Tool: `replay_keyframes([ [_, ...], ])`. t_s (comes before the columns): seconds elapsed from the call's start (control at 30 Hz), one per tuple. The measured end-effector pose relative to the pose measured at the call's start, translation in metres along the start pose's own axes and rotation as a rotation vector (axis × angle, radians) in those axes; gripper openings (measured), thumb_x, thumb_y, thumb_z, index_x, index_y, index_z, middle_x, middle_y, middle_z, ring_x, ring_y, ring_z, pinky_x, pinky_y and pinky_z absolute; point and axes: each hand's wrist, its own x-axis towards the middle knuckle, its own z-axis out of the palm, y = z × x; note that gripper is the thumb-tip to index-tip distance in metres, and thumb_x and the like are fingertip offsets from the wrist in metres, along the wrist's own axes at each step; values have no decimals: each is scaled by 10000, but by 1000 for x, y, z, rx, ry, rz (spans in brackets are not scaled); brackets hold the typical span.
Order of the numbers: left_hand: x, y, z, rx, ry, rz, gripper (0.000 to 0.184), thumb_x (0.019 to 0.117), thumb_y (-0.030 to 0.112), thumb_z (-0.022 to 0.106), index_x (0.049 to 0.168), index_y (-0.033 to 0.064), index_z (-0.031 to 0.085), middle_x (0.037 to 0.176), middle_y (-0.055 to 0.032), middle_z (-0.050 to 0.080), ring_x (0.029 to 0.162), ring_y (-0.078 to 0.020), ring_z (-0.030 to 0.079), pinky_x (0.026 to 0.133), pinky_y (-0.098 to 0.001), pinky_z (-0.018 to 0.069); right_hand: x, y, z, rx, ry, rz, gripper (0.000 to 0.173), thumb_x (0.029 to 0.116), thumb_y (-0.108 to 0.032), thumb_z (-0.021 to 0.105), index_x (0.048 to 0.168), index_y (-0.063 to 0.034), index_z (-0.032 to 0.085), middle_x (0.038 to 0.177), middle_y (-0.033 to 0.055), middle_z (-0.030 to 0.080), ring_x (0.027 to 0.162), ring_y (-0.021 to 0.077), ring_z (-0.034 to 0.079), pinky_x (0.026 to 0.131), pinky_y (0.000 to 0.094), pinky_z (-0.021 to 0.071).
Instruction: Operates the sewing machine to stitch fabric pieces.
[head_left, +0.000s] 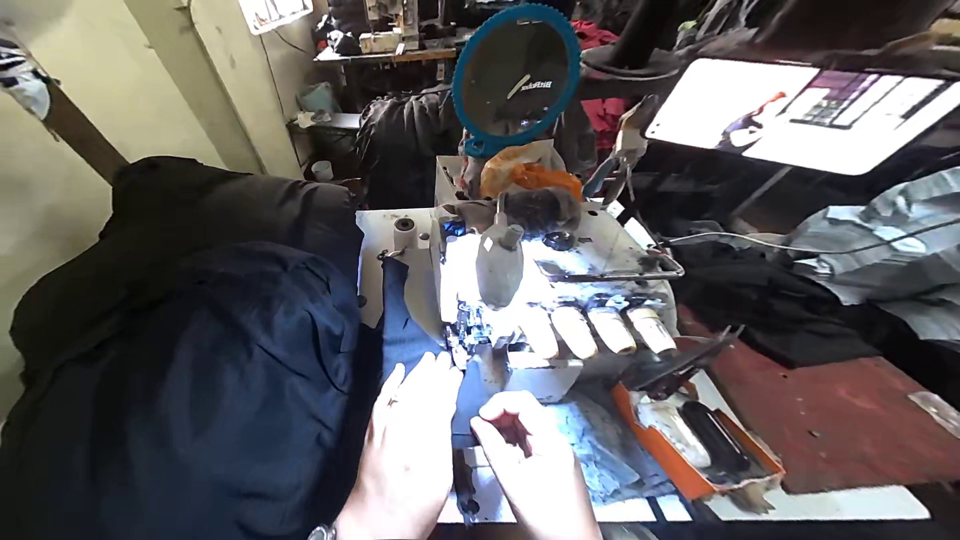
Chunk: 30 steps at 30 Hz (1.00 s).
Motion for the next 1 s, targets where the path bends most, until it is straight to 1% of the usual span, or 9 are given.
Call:
replay_keyframes([
  [0.13, 9, -5, -5, -34, -62, -13, 335, 1009, 154, 479, 1229, 85, 722, 1330, -51, 698, 1278, -209, 639, 1110, -452, 466, 5, 0, 0, -136, -8, -109, 162, 902, -54, 663, 1005, -36, 787, 900, 57, 718, 760, -2, 649, 716, 121, 543],
  [0.3, 40, -13, -22, -183, -358, -184, 357, 1046, 163, 440, 1310, 62, 659, 1411, -82, 635, 1372, -221, 551, 1204, -461, 347, 6, -4, -4, -181, -22, -101, 159, 912, -53, 663, 1001, -32, 793, 864, 65, 711, 746, 17, 647, 701, 137, 539],
  [0.4, 76, -27, -20, -157, -414, -303, 280, 1039, 197, 519, 1250, 73, 654, 1174, -131, 706, 1176, -286, 657, 1045, -485, 495, 7, -6, -4, -180, -27, -123, 120, 897, -53, 676, 935, 4, 773, 827, 73, 705, 720, 24, 641, 692, 147, 538],
  [0.47, 95, -34, -11, -96, -350, -339, 240, 992, 163, 597, 1203, 58, 643, 1054, -156, 702, 1046, -323, 682, 923, -506, 539, 7, -11, -4, -158, -54, -112, 108, 902, -44, 677, 926, 25, 757, 829, 85, 705, 721, 22, 647, 701, 146, 544],
  [0.53, 105, -39, -2, -71, -273, -350, 237, 949, 82, 634, 1180, 30, 642, 1080, -178, 694, 1064, -356, 667, 915, -543, 516, 6, -16, -6, -147, -78, -94, 106, 906, -44, 676, 920, 29, 752, 832, 89, 704, 729, 20, 648, 705, 148, 543],
  [0.73, 70, -50, 2, -357, 213, -406, 154, 934, 91, 706, 1072, 43, 658, 937, -72, 678, 858, -184, 672, 795, -382, 575, 10, -25, -14, -171, -97, -86, 112, 923, -39, 667, 951, 27, 753, 879, 99, 717, 768, 35, 666, 741, 158, 552],
  [0.87, 21, -31, -9, -391, 444, -234, 92, 934, 153, 659, 978, 73, 645, 937, -29, 687, 937, -99, 653, 888, -284, 529, 15, -29, -3, -138, -78, -112, 181, 931, -58, 666, 1069, 27, 746, 977, 111, 710, 828, 45, 662, 768, 164, 554],
  [0.93, 2, -15, -15, -394, 407, -157, 83, 962, 175, 654, 981, 126, 590, 973, -17, 682, 986, -84, 643, 956, -290, 489, 13, -28, 4, -54, -133, -149, 289, 952, -24, 625, 1221, 48, 701, 1215, 179, 689, 1020, 99, 693, 879, 215, 578],
  [1.0, -10, 0, -22, -395, 332, -117, 70, 975, 162, 645, 973, 120, 589, 966, -42, 684, 1006, -117, 645, 1005, -329, 465, 10, -26, 3, -5, -225, -170, 306, 957, 11, 594, 1243, 81, 678, 1314, 248, 640, 1156, 198, 672, 977, 307, 561],
])
